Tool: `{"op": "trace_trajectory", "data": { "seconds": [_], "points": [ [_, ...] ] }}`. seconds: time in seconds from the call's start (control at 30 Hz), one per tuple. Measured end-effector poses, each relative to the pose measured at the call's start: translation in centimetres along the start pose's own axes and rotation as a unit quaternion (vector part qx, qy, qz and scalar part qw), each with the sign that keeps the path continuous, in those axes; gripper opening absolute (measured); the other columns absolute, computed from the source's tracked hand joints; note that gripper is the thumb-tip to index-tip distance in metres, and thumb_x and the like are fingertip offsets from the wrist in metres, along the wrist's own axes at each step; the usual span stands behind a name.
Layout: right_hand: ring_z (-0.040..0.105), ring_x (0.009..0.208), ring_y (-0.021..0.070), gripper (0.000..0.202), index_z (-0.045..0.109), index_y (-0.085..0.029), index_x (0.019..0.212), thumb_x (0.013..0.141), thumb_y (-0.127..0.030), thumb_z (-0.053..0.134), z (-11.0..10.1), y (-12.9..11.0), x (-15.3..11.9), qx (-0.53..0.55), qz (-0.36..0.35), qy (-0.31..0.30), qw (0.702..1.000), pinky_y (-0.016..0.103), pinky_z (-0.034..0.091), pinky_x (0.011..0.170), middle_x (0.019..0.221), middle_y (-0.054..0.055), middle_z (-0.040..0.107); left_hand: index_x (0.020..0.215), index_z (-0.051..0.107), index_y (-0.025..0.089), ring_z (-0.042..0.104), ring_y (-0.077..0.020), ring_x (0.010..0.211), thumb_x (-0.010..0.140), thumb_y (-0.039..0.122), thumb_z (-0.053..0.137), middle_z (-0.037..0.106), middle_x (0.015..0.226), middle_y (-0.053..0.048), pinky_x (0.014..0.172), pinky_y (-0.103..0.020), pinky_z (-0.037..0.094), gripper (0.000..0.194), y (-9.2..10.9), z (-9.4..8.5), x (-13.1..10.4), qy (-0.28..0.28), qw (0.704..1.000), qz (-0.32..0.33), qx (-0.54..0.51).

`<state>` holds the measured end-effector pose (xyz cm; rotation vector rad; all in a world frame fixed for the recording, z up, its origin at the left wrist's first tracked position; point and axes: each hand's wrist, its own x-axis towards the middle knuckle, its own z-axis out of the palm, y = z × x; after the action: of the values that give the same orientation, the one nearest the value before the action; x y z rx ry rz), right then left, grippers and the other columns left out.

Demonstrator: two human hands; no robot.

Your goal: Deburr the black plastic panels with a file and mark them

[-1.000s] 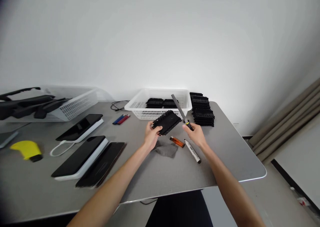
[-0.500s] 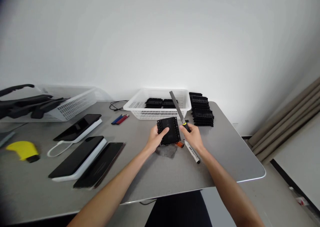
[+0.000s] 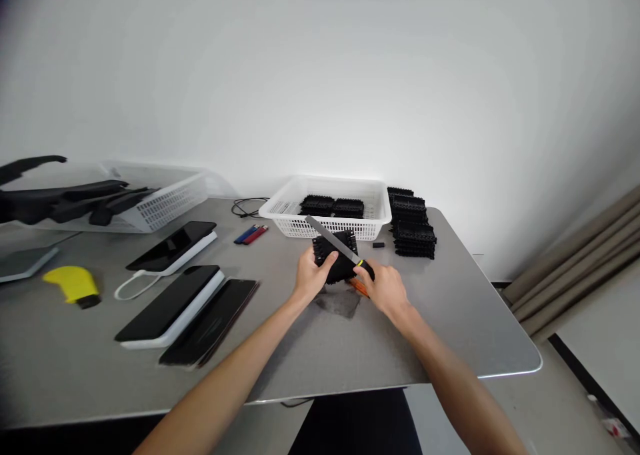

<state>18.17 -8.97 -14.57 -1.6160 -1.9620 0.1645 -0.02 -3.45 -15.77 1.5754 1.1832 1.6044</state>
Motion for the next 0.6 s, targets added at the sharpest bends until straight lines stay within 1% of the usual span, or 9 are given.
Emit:
{"op": "trace_trajectory", "data": {
  "seconds": [0.1,0.23,0.37,0.5,0.6],
  "points": [
    [0.063,0.065,0.0216,0.048,0.065,-0.020,0.094,0.097,-0.056,0.033,-0.18,0.01,-0.09,-0.046,0.014,0.021,0.999,0.027,0.029,0.055,0.072,0.007,0.069,0.091,0.066,0.017,0.066,-0.0237,0.080,0.075,0.037,0.068,0.073,0.087,-0.007,0.073,-0.031,0.049,0.026,0.29,-0.07,-0.01,0.010,1.000,-0.005,0.004],
    [0.063,0.062,0.0208,0.048,0.065,-0.021,0.094,0.097,-0.056,0.032,-0.30,-0.28,-0.30,-0.083,0.028,0.038,0.995,0.027,0.026,0.054,0.071,0.007,0.069,0.092,0.066,0.017,0.066,-0.0240,0.078,0.075,0.037,0.067,0.072,0.086,-0.008,0.070,-0.031,0.049,0.026,0.48,-0.20,0.02,0.018,0.999,-0.007,0.031],
    [0.064,0.064,0.0216,0.048,0.065,-0.022,0.093,0.097,-0.057,0.034,-0.27,-0.53,-0.37,-0.096,0.017,0.034,0.995,0.028,0.025,0.054,0.073,0.007,0.070,0.086,0.066,0.017,0.065,-0.0232,0.073,0.074,0.037,0.068,0.071,0.079,-0.006,0.067,-0.030,0.048,0.023,0.48,-0.27,-0.01,0.031,0.998,-0.008,0.050],
    [0.065,0.065,0.0223,0.046,0.065,-0.021,0.094,0.097,-0.056,0.034,-0.39,-0.55,-0.37,-0.102,0.038,0.041,0.993,0.028,0.025,0.054,0.074,0.008,0.071,0.091,0.066,0.017,0.066,-0.0232,0.077,0.074,0.036,0.067,0.072,0.084,-0.007,0.071,-0.031,0.049,0.025,0.55,-0.26,0.03,0.029,0.999,-0.014,0.028],
    [0.064,0.065,0.0217,0.046,0.065,-0.021,0.093,0.098,-0.055,0.034,-0.43,-0.68,-0.42,-0.079,0.025,0.022,0.996,0.028,0.026,0.054,0.073,0.007,0.070,0.089,0.066,0.017,0.065,-0.0228,0.075,0.074,0.035,0.067,0.071,0.082,-0.007,0.070,-0.031,0.049,0.024,0.55,-0.31,0.12,0.032,0.999,-0.011,0.042]
  ]
}}
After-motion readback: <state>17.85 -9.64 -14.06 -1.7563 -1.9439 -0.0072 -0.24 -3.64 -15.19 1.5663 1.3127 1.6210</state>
